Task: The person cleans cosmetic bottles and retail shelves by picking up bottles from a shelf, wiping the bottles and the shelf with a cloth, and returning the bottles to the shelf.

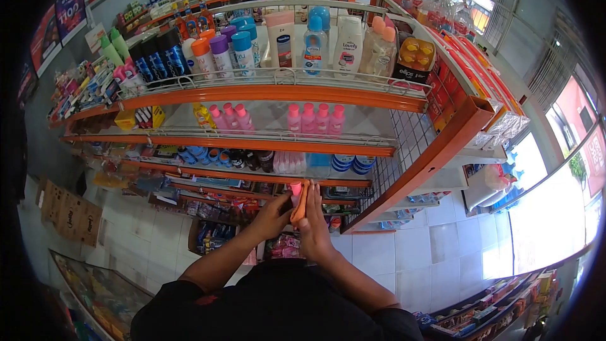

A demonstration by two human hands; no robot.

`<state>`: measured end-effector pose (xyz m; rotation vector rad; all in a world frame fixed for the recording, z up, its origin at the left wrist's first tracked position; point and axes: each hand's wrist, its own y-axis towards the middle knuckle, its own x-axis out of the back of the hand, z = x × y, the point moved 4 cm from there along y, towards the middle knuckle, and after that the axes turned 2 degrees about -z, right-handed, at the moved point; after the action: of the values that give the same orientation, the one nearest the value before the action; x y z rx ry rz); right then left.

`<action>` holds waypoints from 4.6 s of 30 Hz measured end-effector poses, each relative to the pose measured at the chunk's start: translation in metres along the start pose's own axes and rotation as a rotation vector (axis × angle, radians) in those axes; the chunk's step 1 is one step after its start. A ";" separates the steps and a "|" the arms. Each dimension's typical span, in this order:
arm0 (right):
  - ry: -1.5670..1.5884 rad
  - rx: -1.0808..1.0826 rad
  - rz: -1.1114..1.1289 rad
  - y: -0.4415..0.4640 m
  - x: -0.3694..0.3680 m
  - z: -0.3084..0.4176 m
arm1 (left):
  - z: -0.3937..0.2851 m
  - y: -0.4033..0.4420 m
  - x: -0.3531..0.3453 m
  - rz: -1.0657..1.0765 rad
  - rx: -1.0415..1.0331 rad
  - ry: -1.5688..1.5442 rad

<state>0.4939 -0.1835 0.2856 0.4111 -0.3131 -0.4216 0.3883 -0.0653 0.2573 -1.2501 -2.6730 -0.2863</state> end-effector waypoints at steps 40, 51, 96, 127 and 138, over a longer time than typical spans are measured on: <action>0.527 -0.239 -0.096 0.008 0.002 0.011 | -0.039 -0.019 -0.012 -0.130 -0.112 -0.311; 0.488 -0.279 -0.119 0.007 0.000 0.001 | -0.063 -0.021 -0.003 -0.210 -0.381 0.274; 0.113 -0.076 -0.096 0.032 0.017 0.005 | -0.035 -0.019 0.000 -0.151 -0.206 -0.161; 0.624 -0.287 -0.266 0.029 0.021 0.004 | -0.034 -0.016 -0.006 -0.200 -0.229 -0.120; 0.663 -0.271 -0.054 0.026 0.017 0.000 | -0.015 -0.016 -0.011 0.160 0.583 -0.965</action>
<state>0.5174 -0.1696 0.3011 0.2732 0.3968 -0.3521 0.3838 -0.0870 0.2674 -1.6130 -2.8918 1.3354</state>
